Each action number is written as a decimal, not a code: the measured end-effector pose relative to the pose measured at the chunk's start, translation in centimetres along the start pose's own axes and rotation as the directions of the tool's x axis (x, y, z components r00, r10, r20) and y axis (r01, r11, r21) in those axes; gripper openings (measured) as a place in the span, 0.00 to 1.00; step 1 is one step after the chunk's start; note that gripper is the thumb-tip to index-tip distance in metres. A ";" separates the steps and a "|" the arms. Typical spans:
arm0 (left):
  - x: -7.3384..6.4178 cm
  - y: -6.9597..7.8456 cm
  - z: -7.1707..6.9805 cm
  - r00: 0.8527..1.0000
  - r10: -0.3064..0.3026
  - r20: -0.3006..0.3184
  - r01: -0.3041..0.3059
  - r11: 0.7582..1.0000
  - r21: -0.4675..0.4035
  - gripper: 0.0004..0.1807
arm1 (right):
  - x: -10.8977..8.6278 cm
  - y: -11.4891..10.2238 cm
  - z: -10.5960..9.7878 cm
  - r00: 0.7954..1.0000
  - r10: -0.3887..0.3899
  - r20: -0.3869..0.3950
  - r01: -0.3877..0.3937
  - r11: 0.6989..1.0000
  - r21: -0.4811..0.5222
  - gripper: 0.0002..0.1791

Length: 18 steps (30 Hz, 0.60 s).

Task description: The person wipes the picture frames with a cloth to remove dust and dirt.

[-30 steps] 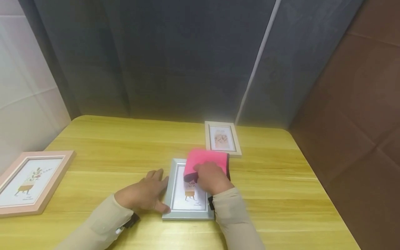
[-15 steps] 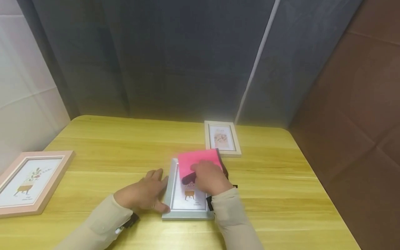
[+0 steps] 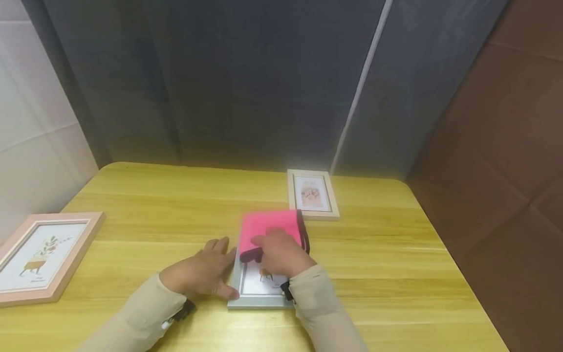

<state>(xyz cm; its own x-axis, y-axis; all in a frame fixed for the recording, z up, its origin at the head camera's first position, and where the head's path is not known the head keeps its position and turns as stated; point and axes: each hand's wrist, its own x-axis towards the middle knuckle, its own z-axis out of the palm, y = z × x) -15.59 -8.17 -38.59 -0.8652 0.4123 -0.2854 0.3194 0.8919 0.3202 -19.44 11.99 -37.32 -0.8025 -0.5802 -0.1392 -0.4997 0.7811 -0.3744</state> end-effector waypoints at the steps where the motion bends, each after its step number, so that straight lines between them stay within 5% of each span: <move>1: 0.0 0.0 0.0 1.000 0.002 -0.003 -0.002 1.000 0.002 0.60 | 0.1 -0.1 0.0 1.000 -0.014 0.007 0.014 1.000 0.021 0.30; 13: -0.5 -1.0 -0.5 0.996 0.070 0.047 -0.069 0.997 -0.016 0.64 | -1.0 0.1 -1.2 0.997 -0.061 0.039 0.055 0.989 0.136 0.29; 18: -0.7 -1.2 -0.6 0.995 0.070 0.071 -0.066 0.997 -0.046 0.62 | -1.7 -0.3 -1.4 0.985 -0.162 0.060 0.151 0.976 0.154 0.27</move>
<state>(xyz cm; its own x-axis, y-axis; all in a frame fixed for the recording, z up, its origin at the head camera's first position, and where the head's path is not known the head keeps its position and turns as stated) -15.64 -9.66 -38.26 -0.8114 0.4855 -0.3256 0.3582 0.8531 0.3794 -18.36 13.11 -35.73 -0.6902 -0.7115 -0.1316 -0.5588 0.6397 -0.5278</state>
